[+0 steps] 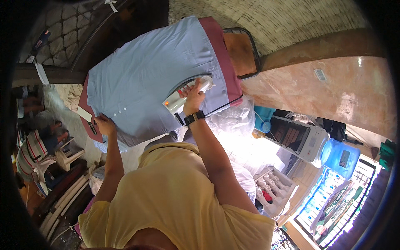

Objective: The person irons a light blue shirt on an ironing board, smoothing different sections of the garment and turning it over to press both sides.

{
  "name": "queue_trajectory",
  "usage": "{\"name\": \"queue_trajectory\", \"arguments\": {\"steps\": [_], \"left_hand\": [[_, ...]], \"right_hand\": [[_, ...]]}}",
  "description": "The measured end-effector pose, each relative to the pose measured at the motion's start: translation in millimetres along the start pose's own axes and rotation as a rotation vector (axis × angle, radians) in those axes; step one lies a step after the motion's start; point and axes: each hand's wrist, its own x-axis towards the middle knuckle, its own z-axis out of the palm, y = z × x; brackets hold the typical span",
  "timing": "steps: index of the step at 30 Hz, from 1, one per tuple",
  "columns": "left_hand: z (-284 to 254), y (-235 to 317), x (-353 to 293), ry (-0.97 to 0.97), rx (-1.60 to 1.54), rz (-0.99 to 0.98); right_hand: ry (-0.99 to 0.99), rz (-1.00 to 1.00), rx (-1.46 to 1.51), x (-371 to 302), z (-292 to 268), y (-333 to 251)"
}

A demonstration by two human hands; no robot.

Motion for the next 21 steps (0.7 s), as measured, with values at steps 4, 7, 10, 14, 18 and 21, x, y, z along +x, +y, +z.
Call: {"name": "queue_trajectory", "arguments": {"steps": [4, 7, 10, 14, 18, 21], "left_hand": [[4, -3, 2, 0.009, -0.001, 0.020], [3, -1, -1, 0.014, 0.042, -0.018], [2, -3, 1, -0.006, 0.084, -0.043], [3, -1, -2, 0.027, 0.075, -0.001], [1, 1, 0, 0.009, 0.101, -0.023], [4, 0, 1, 0.000, 0.058, -0.042]], "right_hand": [[-0.043, 0.006, 0.016, 10, -5, -17], [-0.018, 0.089, -0.079, -3, -13, -10], [-0.001, 0.094, -0.153, -12, -14, -9], [0.001, 0.063, -0.157, 2, -17, -26], [-0.049, 0.075, -0.154, 11, -29, -29], [-0.041, 0.057, -0.171, 21, -30, -25]]}}
